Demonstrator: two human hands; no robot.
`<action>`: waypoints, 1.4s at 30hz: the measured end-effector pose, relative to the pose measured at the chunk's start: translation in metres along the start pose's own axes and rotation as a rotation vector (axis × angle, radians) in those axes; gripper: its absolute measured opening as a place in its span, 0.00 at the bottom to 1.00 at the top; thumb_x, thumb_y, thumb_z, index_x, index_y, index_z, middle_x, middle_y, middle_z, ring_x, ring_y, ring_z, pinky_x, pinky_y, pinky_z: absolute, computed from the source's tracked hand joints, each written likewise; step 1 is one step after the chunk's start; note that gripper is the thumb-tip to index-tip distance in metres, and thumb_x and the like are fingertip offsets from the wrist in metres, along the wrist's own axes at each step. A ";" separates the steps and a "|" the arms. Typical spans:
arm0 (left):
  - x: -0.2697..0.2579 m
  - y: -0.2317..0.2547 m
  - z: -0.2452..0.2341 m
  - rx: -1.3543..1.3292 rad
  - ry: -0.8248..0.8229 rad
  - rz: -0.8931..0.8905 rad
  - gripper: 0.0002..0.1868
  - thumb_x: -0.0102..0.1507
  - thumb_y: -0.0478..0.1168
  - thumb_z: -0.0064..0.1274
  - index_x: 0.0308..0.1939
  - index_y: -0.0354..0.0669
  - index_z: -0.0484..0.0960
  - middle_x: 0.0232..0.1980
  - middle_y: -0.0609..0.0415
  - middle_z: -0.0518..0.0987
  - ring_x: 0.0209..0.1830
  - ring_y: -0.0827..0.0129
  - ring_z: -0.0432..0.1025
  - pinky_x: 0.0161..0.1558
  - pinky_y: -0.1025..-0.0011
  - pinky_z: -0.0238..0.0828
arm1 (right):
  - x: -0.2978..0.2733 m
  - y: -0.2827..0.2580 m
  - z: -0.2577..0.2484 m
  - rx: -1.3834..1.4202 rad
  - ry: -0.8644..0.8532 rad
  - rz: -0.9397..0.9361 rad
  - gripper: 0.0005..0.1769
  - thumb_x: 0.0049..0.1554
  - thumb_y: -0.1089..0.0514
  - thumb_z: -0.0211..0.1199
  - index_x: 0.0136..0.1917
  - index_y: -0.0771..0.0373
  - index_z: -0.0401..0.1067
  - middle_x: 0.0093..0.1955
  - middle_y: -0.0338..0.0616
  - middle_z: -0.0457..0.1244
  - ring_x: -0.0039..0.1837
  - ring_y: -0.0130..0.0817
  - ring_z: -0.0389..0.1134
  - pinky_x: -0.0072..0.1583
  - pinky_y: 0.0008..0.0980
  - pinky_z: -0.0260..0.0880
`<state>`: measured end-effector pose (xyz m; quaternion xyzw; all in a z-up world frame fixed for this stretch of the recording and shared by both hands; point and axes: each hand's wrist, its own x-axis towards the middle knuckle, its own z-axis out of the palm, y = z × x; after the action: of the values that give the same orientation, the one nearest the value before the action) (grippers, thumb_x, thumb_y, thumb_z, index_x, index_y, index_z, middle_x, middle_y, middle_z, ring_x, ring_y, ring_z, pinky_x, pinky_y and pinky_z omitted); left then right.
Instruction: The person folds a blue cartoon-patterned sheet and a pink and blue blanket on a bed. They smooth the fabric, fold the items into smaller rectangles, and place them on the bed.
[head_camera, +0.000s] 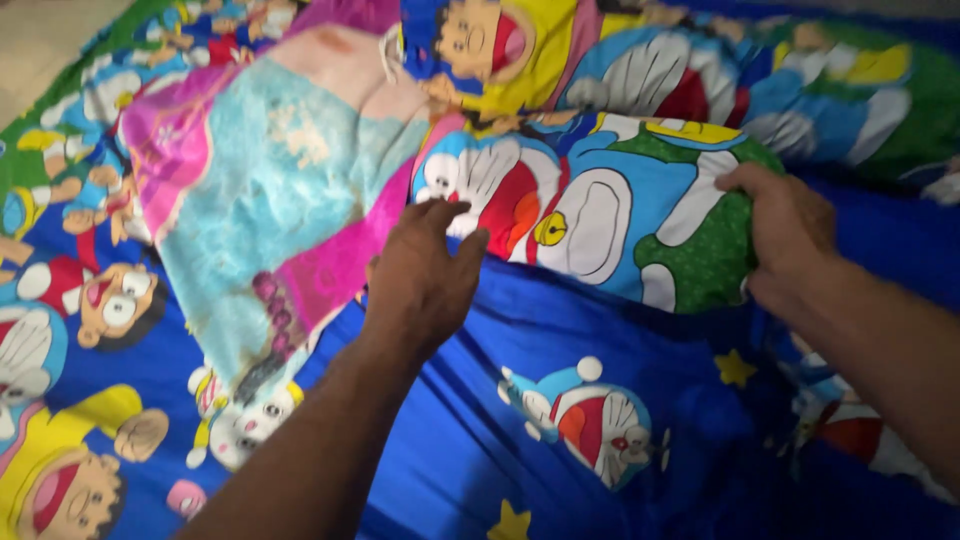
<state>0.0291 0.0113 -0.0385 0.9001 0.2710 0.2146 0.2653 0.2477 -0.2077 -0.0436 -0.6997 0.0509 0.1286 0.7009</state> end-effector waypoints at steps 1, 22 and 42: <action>-0.001 0.001 -0.002 -0.002 -0.001 0.013 0.25 0.64 0.53 0.52 0.61 0.46 0.79 0.68 0.43 0.73 0.67 0.47 0.68 0.62 0.49 0.64 | -0.006 -0.013 0.002 0.052 0.003 -0.013 0.27 0.47 0.56 0.66 0.60 0.63 0.73 0.56 0.46 0.69 0.54 0.40 0.74 0.54 0.40 0.78; 0.017 0.028 0.006 -1.237 -0.397 -0.848 0.41 0.64 0.70 0.33 0.76 0.57 0.62 0.70 0.51 0.70 0.64 0.50 0.68 0.56 0.43 0.74 | -0.035 -0.193 -0.073 0.347 -0.625 -0.543 0.20 0.57 0.55 0.60 0.61 0.65 0.72 0.54 0.48 0.68 0.57 0.41 0.72 0.66 0.40 0.75; 0.054 0.109 0.001 -1.079 0.579 -0.136 0.26 0.58 0.36 0.53 0.57 0.30 0.64 0.53 0.39 0.74 0.53 0.59 0.72 0.57 0.67 0.67 | -0.035 -0.231 -0.152 -0.651 0.363 -0.003 0.21 0.55 0.51 0.64 0.58 0.65 0.75 0.51 0.57 0.70 0.50 0.51 0.73 0.55 0.50 0.73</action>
<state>0.1115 -0.0338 0.0382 0.5248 0.2420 0.5397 0.6121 0.2891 -0.3596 0.1866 -0.8974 0.1297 0.0106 0.4216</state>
